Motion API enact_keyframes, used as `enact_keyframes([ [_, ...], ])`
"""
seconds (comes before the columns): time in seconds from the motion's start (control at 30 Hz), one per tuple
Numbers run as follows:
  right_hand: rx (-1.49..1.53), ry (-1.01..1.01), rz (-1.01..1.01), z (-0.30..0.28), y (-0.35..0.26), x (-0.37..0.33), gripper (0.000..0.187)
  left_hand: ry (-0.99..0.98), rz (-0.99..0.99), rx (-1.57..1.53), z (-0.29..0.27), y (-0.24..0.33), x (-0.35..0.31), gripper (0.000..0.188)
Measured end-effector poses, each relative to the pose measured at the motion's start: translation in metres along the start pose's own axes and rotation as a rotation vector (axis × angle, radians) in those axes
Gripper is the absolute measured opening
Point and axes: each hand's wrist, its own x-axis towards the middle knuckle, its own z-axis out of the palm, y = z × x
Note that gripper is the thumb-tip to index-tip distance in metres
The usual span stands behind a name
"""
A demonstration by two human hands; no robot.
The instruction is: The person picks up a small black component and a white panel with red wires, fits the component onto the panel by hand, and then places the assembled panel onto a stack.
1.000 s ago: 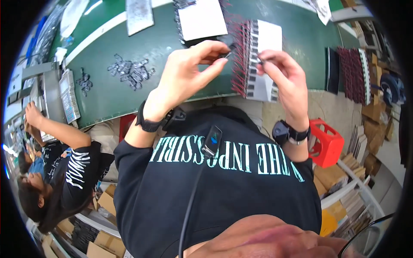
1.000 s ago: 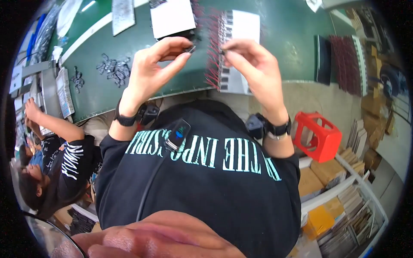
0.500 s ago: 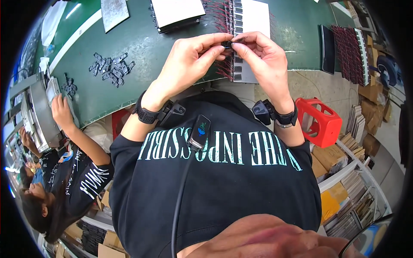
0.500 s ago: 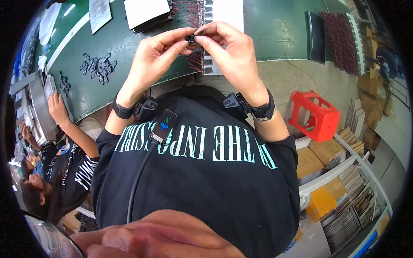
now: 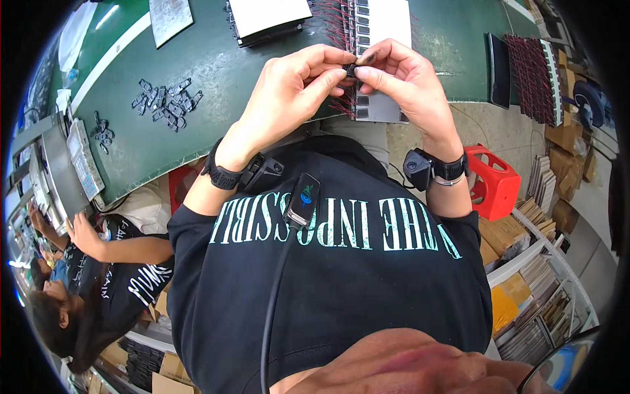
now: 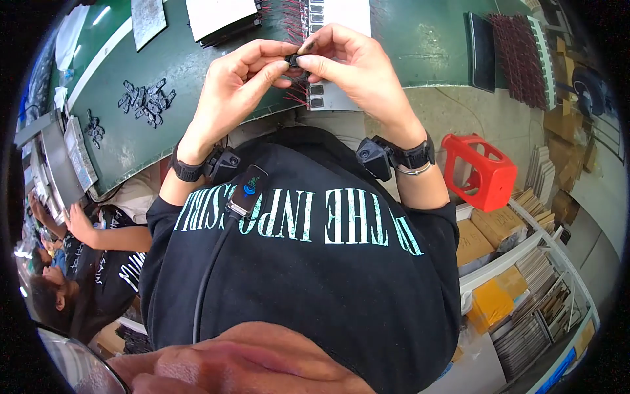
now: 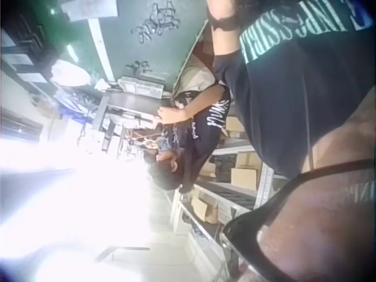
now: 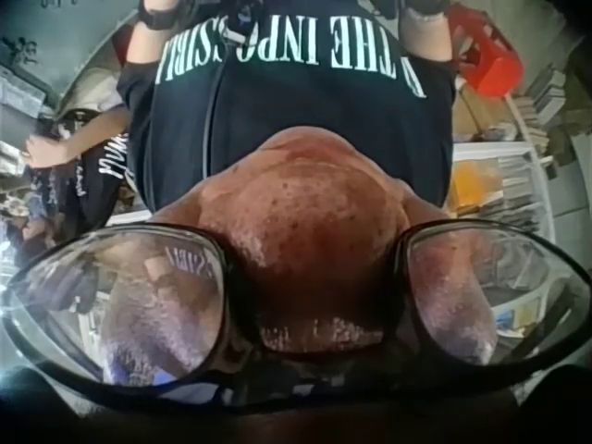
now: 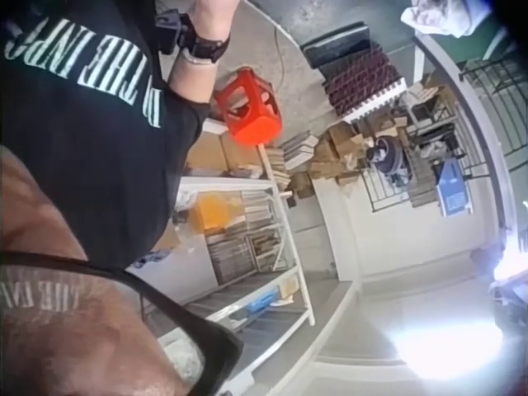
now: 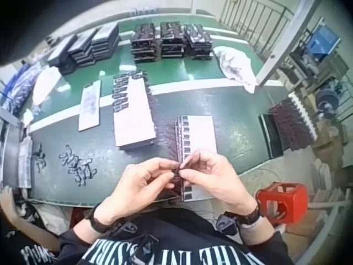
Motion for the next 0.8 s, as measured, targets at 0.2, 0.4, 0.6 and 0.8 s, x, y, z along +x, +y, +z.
enact_keyframes([
  [0.2,0.056,0.026,-0.018,0.009,0.009,0.001,0.017,0.037,-0.017,-0.024,0.001,-0.002,-0.003,0.024],
  [0.4,0.058,-0.031,0.015,0.004,0.006,0.002,0.019,-0.01,-0.073,-0.084,-0.001,-0.001,-0.003,0.025],
  [0.6,0.055,-0.032,0.029,0.003,0.008,-0.001,0.02,0.018,-0.081,-0.218,0.002,-0.012,-0.001,0.023],
  [0.8,0.032,0.027,-0.063,0.009,0.018,0.0,0.019,0.048,-0.082,-0.198,0.006,-0.013,-0.003,0.023],
])
